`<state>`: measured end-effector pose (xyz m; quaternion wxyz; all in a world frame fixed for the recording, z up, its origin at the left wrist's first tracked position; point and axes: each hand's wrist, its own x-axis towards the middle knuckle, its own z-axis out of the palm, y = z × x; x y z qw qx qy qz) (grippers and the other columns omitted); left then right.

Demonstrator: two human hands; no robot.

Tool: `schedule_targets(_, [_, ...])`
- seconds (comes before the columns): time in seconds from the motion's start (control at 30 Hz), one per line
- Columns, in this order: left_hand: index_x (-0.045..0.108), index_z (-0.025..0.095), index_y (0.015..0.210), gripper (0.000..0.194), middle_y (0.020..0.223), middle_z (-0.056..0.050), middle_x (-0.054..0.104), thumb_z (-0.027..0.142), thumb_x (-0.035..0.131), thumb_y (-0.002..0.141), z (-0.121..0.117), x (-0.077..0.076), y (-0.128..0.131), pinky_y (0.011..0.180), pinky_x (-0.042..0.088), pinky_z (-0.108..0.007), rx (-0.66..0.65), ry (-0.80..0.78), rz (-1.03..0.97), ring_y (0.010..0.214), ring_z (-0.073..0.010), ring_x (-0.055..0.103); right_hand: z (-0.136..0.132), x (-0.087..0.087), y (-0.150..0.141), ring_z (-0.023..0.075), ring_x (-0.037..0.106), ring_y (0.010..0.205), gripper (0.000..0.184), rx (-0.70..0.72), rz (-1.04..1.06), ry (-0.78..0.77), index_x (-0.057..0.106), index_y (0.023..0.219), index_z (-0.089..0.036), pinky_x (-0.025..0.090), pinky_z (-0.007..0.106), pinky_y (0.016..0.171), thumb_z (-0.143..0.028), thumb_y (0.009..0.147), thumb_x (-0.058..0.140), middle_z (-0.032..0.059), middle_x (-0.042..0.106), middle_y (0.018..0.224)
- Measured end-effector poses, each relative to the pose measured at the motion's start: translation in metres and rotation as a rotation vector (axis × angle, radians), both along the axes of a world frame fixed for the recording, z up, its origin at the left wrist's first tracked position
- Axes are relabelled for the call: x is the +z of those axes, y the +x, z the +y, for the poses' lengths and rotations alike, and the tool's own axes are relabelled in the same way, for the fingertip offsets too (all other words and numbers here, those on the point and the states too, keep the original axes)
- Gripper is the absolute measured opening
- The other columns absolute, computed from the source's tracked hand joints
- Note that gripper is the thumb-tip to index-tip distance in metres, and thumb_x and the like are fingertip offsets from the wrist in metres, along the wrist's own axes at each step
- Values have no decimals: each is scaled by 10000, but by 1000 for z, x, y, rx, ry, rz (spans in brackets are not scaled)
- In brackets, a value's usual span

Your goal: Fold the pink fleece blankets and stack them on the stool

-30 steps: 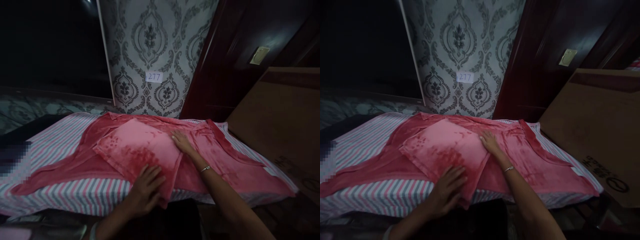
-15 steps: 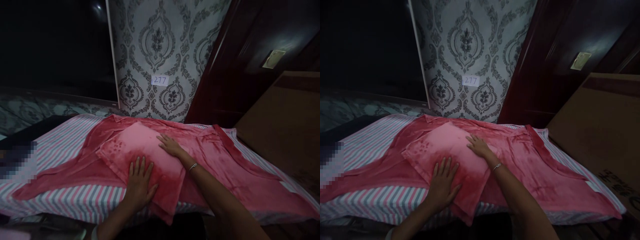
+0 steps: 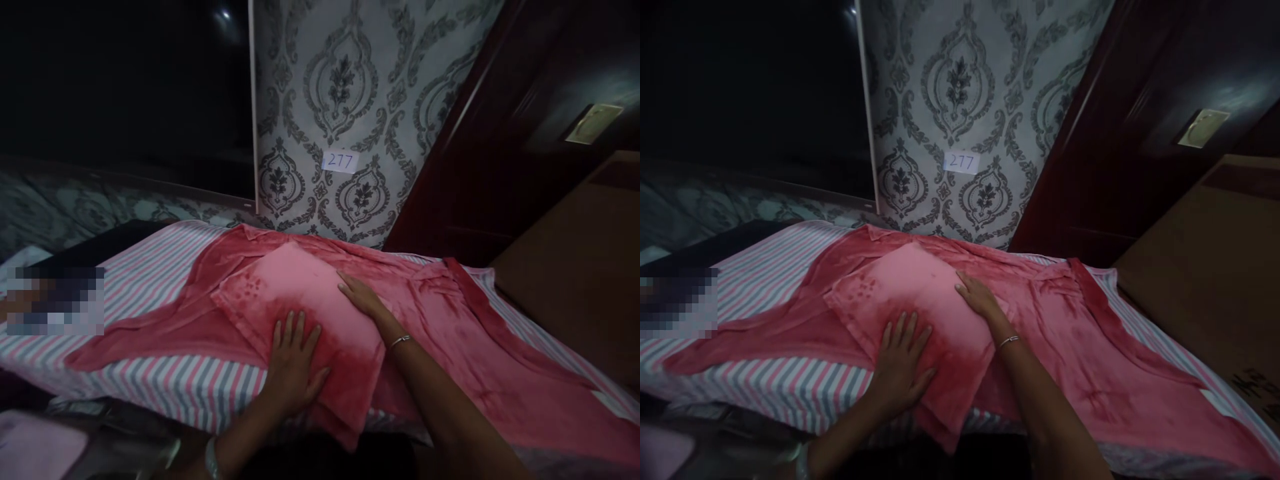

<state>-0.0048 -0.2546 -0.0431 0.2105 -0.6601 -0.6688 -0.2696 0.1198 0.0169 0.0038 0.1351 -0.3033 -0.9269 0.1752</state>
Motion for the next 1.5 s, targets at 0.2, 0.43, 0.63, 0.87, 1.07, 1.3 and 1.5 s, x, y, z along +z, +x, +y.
schedule_targets(0.2, [499,175,1466,751,1575,-222,369,482,679,805,-2,2,3,1166,190,-657,7,-10,-15,1486,-436,249,-3,17,-6,275,283,1505,634,-57,-146,-7,327,1584,-173,220,515,1234,-479,1030,357,119,305,1625])
schedule_targets(0.43, [522,213,1448,702,1573,-174,404,516,653,829,-6,6,1,1155,248,-655,-43,-41,-83,1468,-405,312,-49,47,-66,337,148,1537,602,105,-202,147,287,1595,-306,164,652,1197,-532,1041,347,69,181,1674])
schedule_targets(0.63, [625,205,1322,415,1385,-125,612,324,483,951,-5,35,-53,1154,370,-523,62,52,-186,1324,-278,520,-87,51,-119,307,135,1543,535,390,-176,90,329,1577,-334,214,633,1187,-470,1060,297,47,176,1677])
schedule_targets(0.87, [446,152,1505,656,1619,-223,297,362,567,895,-3,18,-104,1128,274,-710,421,-30,-173,1498,-435,246,-103,42,-176,287,144,1542,548,479,-256,185,273,1592,-339,187,625,1196,-455,1059,326,37,155,1685])
schedule_targets(1.07, [445,150,1507,657,1608,-231,316,416,539,914,-3,2,-106,1096,325,-696,433,-58,-137,1492,-428,268,-62,34,-194,273,151,1541,579,387,-282,201,287,1592,-300,146,589,1215,-517,1055,299,58,218,1670])
schedule_targets(1.3, [403,165,1535,662,1633,-194,280,422,492,931,-5,2,-107,1121,316,-666,453,-108,-113,1512,-393,239,1,24,-194,287,166,1538,575,58,-268,54,268,1598,-312,207,591,1199,-498,1055,254,21,173,1682])
schedule_targets(1.5, [402,190,1538,671,1646,-163,265,421,503,917,-3,2,-106,1149,303,-644,478,-146,-131,1528,-370,212,20,6,-194,225,215,1526,600,5,-227,28,206,1618,-282,176,469,1229,-510,1064,189,36,213,1673])
